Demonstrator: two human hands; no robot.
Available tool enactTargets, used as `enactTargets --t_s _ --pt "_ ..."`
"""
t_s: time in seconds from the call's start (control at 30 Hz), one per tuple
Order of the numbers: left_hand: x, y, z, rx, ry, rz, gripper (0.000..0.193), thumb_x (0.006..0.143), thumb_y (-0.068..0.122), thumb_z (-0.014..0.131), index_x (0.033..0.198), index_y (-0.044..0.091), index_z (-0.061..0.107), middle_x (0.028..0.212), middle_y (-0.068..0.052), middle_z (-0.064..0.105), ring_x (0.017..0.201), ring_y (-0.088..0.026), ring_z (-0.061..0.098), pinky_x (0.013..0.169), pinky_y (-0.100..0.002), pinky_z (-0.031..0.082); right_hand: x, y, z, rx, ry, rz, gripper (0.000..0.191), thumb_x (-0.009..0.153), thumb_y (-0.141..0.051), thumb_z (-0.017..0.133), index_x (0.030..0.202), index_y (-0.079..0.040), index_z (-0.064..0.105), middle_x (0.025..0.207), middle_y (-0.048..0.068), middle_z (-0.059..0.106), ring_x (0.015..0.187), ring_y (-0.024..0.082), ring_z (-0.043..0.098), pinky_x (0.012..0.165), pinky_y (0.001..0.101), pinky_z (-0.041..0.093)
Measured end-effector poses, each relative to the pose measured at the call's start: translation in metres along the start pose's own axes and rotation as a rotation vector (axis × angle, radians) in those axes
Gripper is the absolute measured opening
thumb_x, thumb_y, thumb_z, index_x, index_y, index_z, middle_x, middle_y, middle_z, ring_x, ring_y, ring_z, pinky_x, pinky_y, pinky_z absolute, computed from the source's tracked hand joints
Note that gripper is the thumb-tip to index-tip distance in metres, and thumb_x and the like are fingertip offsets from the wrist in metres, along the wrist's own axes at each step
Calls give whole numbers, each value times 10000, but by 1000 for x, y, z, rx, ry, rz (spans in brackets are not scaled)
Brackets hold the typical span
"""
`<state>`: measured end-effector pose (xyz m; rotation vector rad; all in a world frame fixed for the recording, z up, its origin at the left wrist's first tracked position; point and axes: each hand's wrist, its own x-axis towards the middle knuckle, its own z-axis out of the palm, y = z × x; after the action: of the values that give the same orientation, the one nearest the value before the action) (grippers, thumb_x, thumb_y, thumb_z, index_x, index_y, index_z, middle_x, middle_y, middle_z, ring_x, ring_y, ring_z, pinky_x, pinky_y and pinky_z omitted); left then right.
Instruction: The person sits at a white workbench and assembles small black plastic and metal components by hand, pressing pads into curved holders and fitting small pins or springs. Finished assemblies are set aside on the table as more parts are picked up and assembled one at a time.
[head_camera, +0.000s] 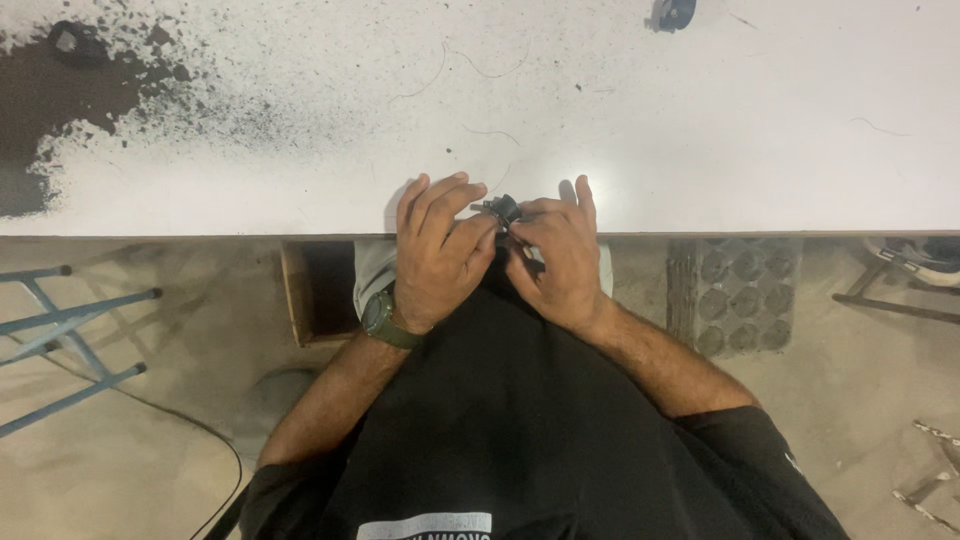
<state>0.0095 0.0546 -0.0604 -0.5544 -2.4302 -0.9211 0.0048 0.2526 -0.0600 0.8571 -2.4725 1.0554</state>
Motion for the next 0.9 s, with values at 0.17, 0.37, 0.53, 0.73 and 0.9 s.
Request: enactTargets --t_s 0.17,0.37,0.53,0.73,0.9 --pt "-1 5 -6 158 -21 139 118 929 93 806 999 103 712 1340 -55 625 1348 -258 544 1199 -547 365 1 -4 -7 40 5 18 326 822 32 776 1088 -57 608 1029 100 658 1141 283 632 1256 678 206" --pt "5 5 -8 88 15 147 126 944 136 826 1047 113 759 1378 -53 616 1363 -255 525 1199 -538 363 8 -6 -5 31 16 21 288 834 29 775 1052 -59 610 1005 93 647 1144 291 634 1261 672 223" --pt "9 0 -10 35 -19 15 141 913 127 833 1036 121 765 1334 -53 630 1347 -266 526 1203 -543 344 8 -6 -4 39 13 47 290 826 36 762 1059 -58 616 996 89 646 1139 283 634 1263 677 216" --pt "10 5 -13 -53 -57 -146 122 885 106 819 988 117 756 1257 -23 622 1297 -246 549 1214 -552 341 4 -3 -2 8 62 -65 321 848 57 766 1104 -47 603 1011 110 658 1245 318 637 1236 688 174" --pt "12 1 -16 -87 -73 -117 90 887 89 781 956 107 726 1268 -28 672 1382 -285 513 1240 -570 252 0 0 2 32 16 -145 336 867 106 762 1107 -51 589 1034 96 665 1290 297 653 1270 653 216"
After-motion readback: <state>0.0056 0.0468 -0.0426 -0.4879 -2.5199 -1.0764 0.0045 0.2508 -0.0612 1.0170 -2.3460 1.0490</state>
